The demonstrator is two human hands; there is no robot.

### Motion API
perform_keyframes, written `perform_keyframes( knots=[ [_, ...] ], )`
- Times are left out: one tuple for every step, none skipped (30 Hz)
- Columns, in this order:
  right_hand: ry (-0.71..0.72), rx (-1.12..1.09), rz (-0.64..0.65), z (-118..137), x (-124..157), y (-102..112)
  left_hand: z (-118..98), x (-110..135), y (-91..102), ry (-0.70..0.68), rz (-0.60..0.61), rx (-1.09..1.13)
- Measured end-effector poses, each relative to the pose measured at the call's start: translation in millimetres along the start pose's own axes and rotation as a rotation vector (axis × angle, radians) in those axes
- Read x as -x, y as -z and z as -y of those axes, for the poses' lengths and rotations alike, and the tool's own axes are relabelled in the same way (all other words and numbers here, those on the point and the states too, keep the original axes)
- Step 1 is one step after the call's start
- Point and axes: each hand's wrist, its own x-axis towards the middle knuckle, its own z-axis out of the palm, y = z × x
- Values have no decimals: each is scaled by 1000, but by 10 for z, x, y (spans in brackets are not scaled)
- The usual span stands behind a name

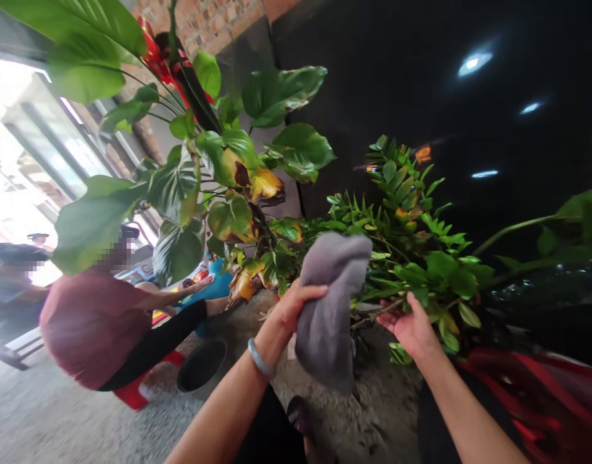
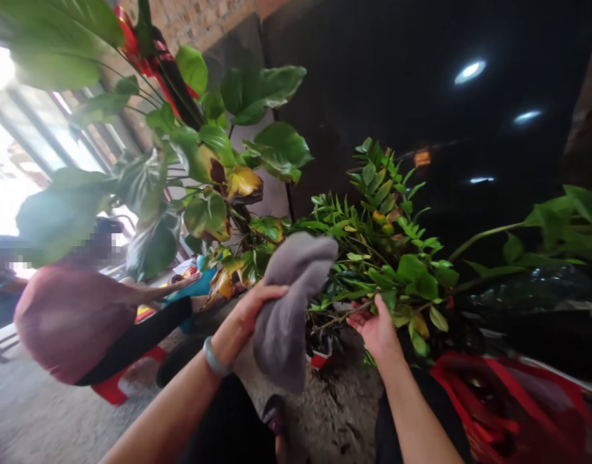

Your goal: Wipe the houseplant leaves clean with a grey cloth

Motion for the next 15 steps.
perform_keyframes(
  knots=[
    [2, -2, -1, 1, 9, -9, -59, -86, -46, -48, -39, 37],
    [1, -2, -1, 0, 20, -20, -58, -166, -85, -67, -75, 63],
    [-4, 2, 0, -2, 33, -32, 3, -230, -113, -51, -99, 71],
    [-15, 11, 1, -3, 47, -42, 115, -267, -125, -2, -105, 60],
    [-28, 23, 0, 0, 61, -50, 262, -273, -119, 71, -97, 33],
    [-41, 35, -5, 5, 76, -55, 423, -247, -92, 154, -73, -8],
    [-51, 46, -13, 15, 90, -58, 576, -194, -47, 227, -34, -51],
    [-59, 52, -22, 27, 104, -59, 697, -121, 11, 277, -3, -86],
    [-65, 55, -31, 42, 116, -58, 770, -41, 75, 300, 24, -113],
    [-68, 55, -35, 57, 126, -55, 784, 32, 136, 308, 41, -127],
    [-67, 52, -34, 70, 133, -52, 739, 88, 185, 299, 49, -129],
    [-62, 46, -28, 79, 136, -49, 641, 116, 214, 277, 49, -122],
    [-55, 40, -19, 84, 137, -47, 505, 112, 219, 241, 40, -106],
    [-47, 35, -8, 82, 133, -45, 350, 76, 201, 191, 25, -83],
    [-37, 32, 4, 74, 126, -45, 197, 14, 164, 129, 1, -56]
  ],
)
